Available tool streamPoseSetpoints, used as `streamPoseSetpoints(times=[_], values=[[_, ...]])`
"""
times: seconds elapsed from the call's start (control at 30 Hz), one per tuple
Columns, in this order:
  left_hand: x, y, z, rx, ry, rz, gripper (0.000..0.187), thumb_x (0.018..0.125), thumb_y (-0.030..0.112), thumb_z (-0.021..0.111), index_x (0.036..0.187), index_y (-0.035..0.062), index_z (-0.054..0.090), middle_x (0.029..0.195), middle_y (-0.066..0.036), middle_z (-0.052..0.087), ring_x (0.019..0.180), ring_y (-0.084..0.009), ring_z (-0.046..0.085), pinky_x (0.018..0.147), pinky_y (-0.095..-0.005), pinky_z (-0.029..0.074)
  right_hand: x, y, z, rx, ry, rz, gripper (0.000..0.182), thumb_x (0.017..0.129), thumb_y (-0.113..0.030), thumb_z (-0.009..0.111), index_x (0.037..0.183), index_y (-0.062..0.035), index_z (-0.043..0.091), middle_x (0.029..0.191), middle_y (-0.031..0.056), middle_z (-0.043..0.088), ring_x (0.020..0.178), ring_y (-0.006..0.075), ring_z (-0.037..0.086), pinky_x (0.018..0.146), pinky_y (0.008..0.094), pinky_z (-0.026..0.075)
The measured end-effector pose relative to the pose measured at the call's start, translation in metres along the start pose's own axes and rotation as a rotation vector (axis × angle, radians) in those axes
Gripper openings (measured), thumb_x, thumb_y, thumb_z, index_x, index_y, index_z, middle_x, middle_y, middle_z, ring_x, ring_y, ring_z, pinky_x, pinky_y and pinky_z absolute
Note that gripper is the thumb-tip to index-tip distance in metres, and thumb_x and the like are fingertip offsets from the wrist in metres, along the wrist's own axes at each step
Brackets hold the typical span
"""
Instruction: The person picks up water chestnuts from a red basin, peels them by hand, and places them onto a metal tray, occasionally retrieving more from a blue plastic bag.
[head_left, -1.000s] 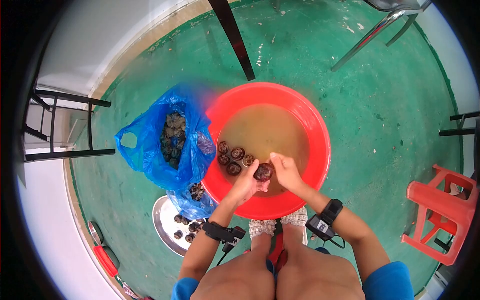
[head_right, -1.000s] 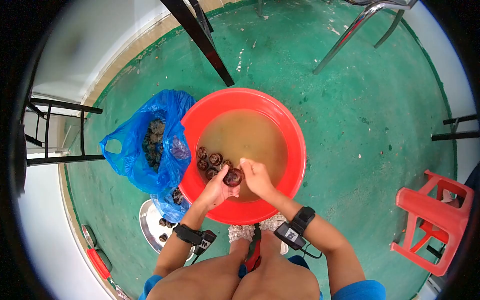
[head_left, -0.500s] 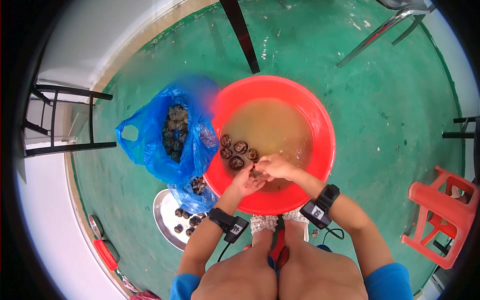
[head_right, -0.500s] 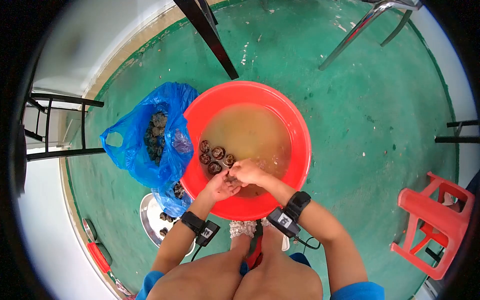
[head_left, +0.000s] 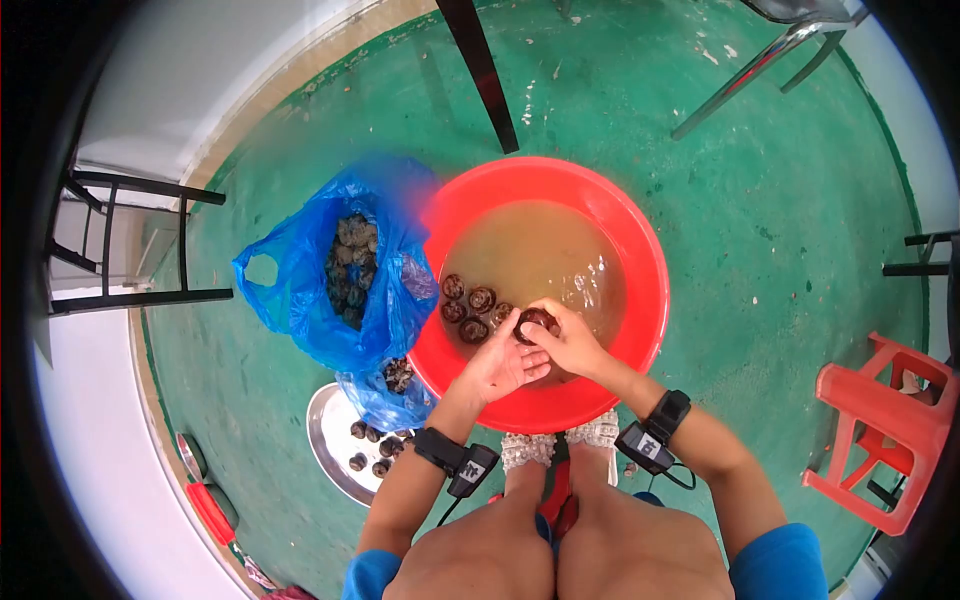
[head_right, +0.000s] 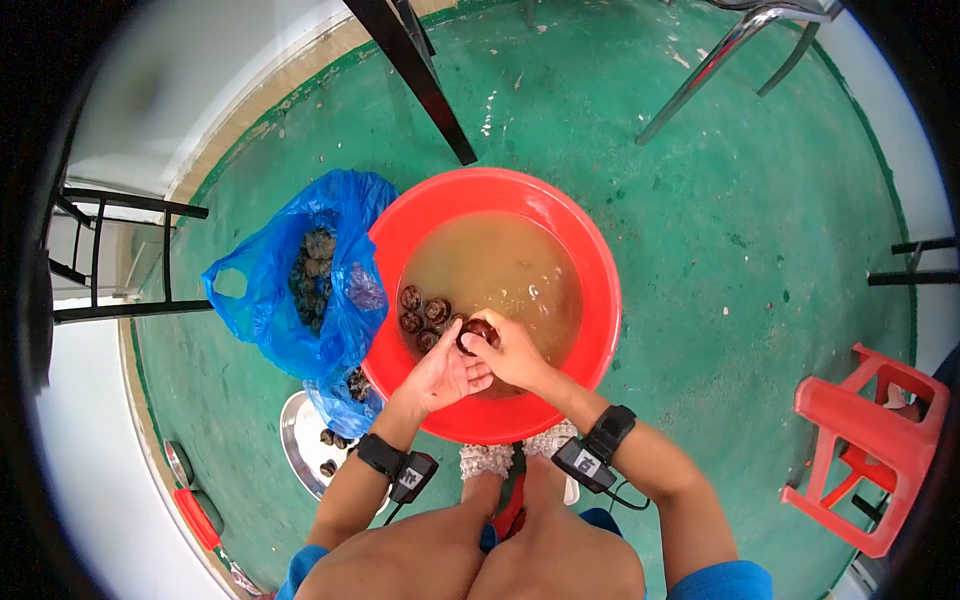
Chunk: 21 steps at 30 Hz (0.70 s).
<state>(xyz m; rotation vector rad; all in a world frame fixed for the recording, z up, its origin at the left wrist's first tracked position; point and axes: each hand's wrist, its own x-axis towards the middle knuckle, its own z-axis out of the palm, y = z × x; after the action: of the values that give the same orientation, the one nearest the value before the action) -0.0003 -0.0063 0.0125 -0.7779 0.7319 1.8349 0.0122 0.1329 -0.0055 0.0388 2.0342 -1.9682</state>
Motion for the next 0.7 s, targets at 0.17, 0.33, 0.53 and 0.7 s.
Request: streamPoseSetpoints(times=[0.17,0.33,0.53,0.7], values=[[0.000,0.003,-0.005,0.101,-0.060,0.036,0.048,0.079,0.051,0.041,0.087,0.0057,0.051,0.072,-0.006,0.057,0.066,-0.0176,0.057,0.063,-0.0289,0.047,-0.005,-0.013,0.006,-0.117,0.178,-0.127,0.024,0.079,-0.022,0.051,0.088,0.0002,0.051,0.069,0.0141,0.054,0.059,0.0218,0.053,0.054,0.0310,0.042],[-0.001,0.002,-0.001,0.171,0.027,0.020,0.049,0.080,0.051,0.040,0.081,0.0033,0.053,0.069,-0.009,0.057,0.061,-0.0175,0.057,0.061,-0.0296,0.049,-0.001,-0.005,-0.001,-0.077,0.185,0.068,0.032,0.083,-0.025,0.045,0.074,0.0035,0.054,0.054,0.0130,0.050,0.048,0.0167,0.048,0.048,0.0309,0.040],[-0.001,0.005,-0.003,0.104,-0.049,0.038,0.046,0.082,0.048,0.038,0.086,0.0039,0.051,0.068,-0.008,0.055,0.059,-0.0166,0.056,0.061,-0.0296,0.048,-0.004,-0.014,-0.004,0.354,0.079,0.206,0.036,0.084,-0.029,0.044,0.075,0.0040,0.055,0.052,0.0075,0.051,0.051,0.0097,0.051,0.045,0.0234,0.039],[-0.006,0.002,0.001,0.121,-0.090,0.056,0.041,0.083,0.046,0.038,0.085,0.0064,0.049,0.063,-0.005,0.052,0.058,-0.0153,0.053,0.060,-0.0288,0.046,-0.007,-0.011,-0.001,-0.099,0.154,-0.012,0.035,0.084,-0.027,0.044,0.075,0.0036,0.056,0.052,0.0130,0.051,0.049,0.0147,0.052,0.046,0.0276,0.041]])
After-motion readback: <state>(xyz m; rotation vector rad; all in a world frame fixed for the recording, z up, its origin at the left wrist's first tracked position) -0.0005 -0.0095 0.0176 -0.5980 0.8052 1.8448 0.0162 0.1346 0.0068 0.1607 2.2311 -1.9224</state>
